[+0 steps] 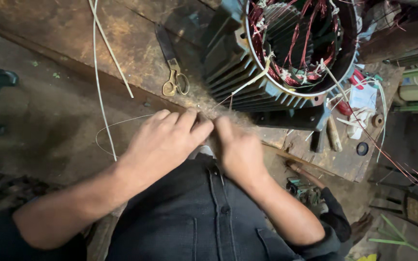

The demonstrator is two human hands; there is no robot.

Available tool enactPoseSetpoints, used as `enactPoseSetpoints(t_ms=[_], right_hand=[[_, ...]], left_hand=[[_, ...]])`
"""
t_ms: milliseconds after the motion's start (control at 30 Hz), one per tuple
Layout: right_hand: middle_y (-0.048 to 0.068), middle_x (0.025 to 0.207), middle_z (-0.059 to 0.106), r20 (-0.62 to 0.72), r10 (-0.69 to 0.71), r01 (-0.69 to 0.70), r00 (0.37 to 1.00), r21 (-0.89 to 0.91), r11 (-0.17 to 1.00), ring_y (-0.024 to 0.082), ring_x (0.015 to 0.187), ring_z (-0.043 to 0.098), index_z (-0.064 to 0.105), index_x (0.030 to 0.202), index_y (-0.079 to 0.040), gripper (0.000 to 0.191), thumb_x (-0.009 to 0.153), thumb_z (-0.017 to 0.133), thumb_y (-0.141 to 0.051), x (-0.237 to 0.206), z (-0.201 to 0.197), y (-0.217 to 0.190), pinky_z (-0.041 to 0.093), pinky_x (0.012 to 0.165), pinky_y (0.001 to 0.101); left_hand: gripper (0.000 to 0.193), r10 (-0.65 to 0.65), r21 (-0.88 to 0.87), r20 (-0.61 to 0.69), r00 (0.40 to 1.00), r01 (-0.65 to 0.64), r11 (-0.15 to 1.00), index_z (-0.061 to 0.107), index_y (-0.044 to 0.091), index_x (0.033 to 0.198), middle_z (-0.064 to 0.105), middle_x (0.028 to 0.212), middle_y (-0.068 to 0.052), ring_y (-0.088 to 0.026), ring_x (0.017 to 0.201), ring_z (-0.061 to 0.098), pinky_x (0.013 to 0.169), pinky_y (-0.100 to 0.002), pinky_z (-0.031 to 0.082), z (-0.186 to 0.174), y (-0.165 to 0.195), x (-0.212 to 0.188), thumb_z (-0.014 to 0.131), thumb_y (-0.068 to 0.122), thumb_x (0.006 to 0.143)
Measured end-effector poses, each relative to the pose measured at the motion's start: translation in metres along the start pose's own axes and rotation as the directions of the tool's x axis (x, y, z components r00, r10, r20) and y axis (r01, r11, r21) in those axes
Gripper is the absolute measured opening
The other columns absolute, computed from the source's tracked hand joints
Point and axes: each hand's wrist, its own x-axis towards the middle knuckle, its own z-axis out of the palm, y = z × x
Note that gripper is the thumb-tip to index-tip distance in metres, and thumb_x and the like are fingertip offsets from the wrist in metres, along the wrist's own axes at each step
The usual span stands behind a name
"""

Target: The person works on a motor stator, stripping insulation from copper wires using a knife and arranging the wires within the stator slots. The person uses a knife to scrape the insulation off the wire ends and then places the wires into the stator.

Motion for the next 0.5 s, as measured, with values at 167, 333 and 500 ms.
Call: enactPoseSetpoints(t_ms=[167, 333, 500], right_hand=[[0.016, 0.075, 0.065, -0.115, 0.137, -0.138, 0.984, -0.007, 0.99, 0.037, 0.064, 0.066, 0.053, 0.101, -0.005, 0.015, 0.096, 0.065, -0.013, -0.005, 0.018, 0.014, 0.05, 0.053, 0.0457], [0.017, 0.071, 0.063, -0.084, 0.044, -0.047, 0.995, -0.029, 0.998, 0.039, 0.061, 0.064, 0.054, 0.102, -0.004, 0.02, 0.092, 0.067, -0.017, 0.003, 0.021, 0.015, 0.049, 0.053, 0.0484], [0.017, 0.076, 0.064, -0.056, -0.032, 0.034, 0.998, 0.045, 0.998, 0.039, 0.067, 0.065, 0.053, 0.107, -0.004, 0.02, 0.092, 0.062, -0.014, -0.004, 0.019, 0.012, 0.05, 0.058, 0.0481]], left_hand=[[0.026, -0.027, -0.087, -0.094, 0.995, 0.019, 0.996, 0.062, 0.01, 0.107, 0.066, 0.104, -0.012, -0.026, 0.085, 0.068, 0.08, -0.04, 0.053, 0.002, 0.002, 0.0, 0.067, 0.024, 0.086], [0.028, -0.063, -0.158, -0.027, 0.998, 0.058, 0.986, 0.063, 0.008, 0.11, 0.066, 0.095, -0.01, -0.027, 0.085, 0.067, 0.08, -0.042, 0.051, 0.006, 0.003, -0.006, 0.067, 0.021, 0.085], [0.022, -0.107, -0.104, 0.017, 0.994, 0.108, 0.989, 0.063, 0.007, 0.109, 0.066, 0.09, -0.01, -0.028, 0.083, 0.067, 0.079, -0.042, 0.051, 0.018, 0.011, -0.004, 0.065, 0.02, 0.091]])
